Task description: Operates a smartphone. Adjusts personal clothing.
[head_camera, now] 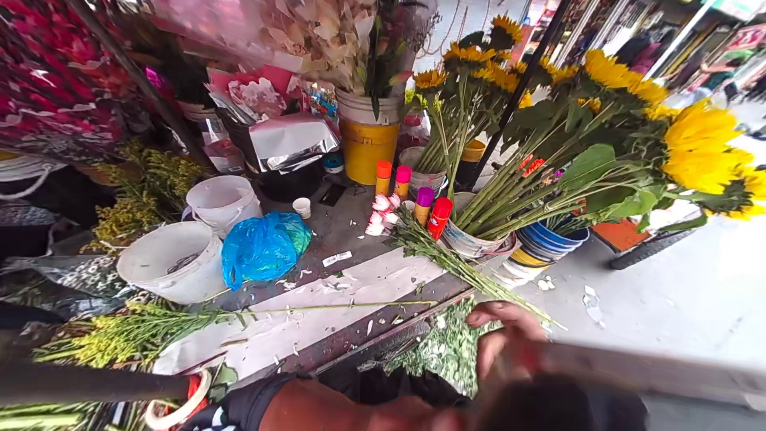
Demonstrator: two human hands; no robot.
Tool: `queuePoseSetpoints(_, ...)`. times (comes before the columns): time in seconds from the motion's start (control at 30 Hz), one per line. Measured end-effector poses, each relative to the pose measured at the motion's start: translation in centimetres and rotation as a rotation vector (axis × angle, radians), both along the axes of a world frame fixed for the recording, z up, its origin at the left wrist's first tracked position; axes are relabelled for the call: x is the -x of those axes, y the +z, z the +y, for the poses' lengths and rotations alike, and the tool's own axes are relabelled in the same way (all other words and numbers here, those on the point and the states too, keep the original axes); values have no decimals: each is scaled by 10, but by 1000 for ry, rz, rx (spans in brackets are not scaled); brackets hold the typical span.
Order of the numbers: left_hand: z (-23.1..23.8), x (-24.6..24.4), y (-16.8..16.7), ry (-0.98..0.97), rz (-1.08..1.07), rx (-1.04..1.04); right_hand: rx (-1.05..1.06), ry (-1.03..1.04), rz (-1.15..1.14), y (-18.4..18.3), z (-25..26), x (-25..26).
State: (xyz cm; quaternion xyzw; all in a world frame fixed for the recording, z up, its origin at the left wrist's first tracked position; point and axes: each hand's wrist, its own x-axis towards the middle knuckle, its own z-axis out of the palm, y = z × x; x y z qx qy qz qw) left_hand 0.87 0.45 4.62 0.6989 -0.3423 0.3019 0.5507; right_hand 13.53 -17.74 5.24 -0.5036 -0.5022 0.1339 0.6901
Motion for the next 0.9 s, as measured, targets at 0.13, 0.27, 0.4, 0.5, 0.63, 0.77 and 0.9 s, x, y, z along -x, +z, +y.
queuePoseSetpoints(0.13,14,-20,-8,91,60,140,148,-8,-138,11,-16,5)
queuePoseSetpoints(0.27,24,-37,-22,6,141,319,90,8,-105,-6,7,-5)
queuePoseSetpoints(0.4,28,-41,-33,5,166,357,81,1,-43,-12,15,-10)
queuePoseSetpoints(0.5,29,-42,-36,8,164,373,70,-28,-3,-16,19,-11)
queuePoseSetpoints(0.63,29,-39,-31,-15,159,365,21,-12,5,-18,21,-10)
queuePoseSetpoints(0.77,31,-24,-11,-134,191,344,21,0,-149,-6,10,-1)
queuePoseSetpoints(0.9,28,-10,0,-162,193,239,-69,-149,-376,-20,-6,-1)
